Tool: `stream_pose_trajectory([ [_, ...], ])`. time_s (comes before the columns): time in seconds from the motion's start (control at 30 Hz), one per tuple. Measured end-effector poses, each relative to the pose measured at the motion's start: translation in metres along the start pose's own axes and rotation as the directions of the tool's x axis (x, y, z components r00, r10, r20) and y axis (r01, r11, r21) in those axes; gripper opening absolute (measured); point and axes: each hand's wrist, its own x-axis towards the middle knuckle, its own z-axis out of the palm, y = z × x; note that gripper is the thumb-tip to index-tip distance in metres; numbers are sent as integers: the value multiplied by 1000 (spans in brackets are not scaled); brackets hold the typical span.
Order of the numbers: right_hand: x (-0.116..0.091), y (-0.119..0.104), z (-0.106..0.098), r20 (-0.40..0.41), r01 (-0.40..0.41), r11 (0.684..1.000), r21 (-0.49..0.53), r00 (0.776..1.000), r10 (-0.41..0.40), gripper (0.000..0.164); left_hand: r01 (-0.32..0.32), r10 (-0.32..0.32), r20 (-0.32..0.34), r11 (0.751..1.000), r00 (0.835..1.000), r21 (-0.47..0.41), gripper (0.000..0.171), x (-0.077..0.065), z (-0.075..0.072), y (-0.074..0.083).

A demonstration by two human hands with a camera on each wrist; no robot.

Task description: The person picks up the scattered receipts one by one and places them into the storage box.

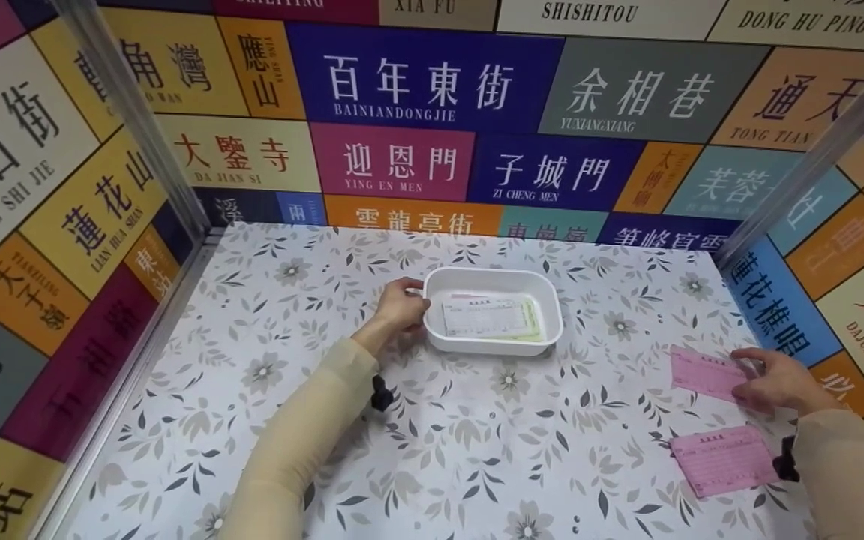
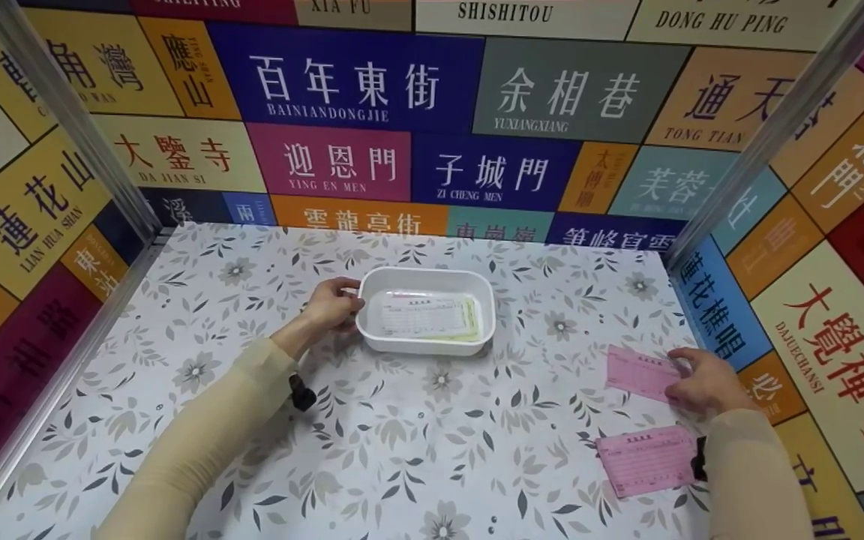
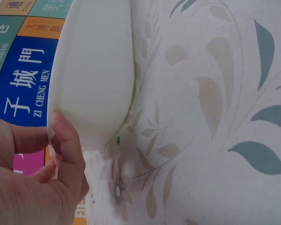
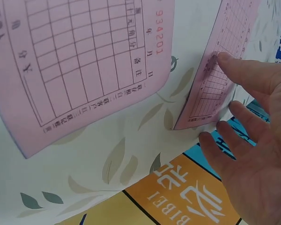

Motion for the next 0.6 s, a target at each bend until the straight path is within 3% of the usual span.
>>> stream_pose_trajectory([
  [0.13,4,2,-1,-35,31,998,-55,999,-33,91,2,-1,7,1000,1000,-20,51,-1,-1,1],
  [0.37,2,-1,0,-80,44,997,-61,996,-49,89,-40,40,-4,999,999,-37,53,-3,0,0],
  [0.6,-1,-4,3,-99,49,998,-47,994,-53,82,-15,15,-10,1000,1000,-26,51,-3,1,0],
])
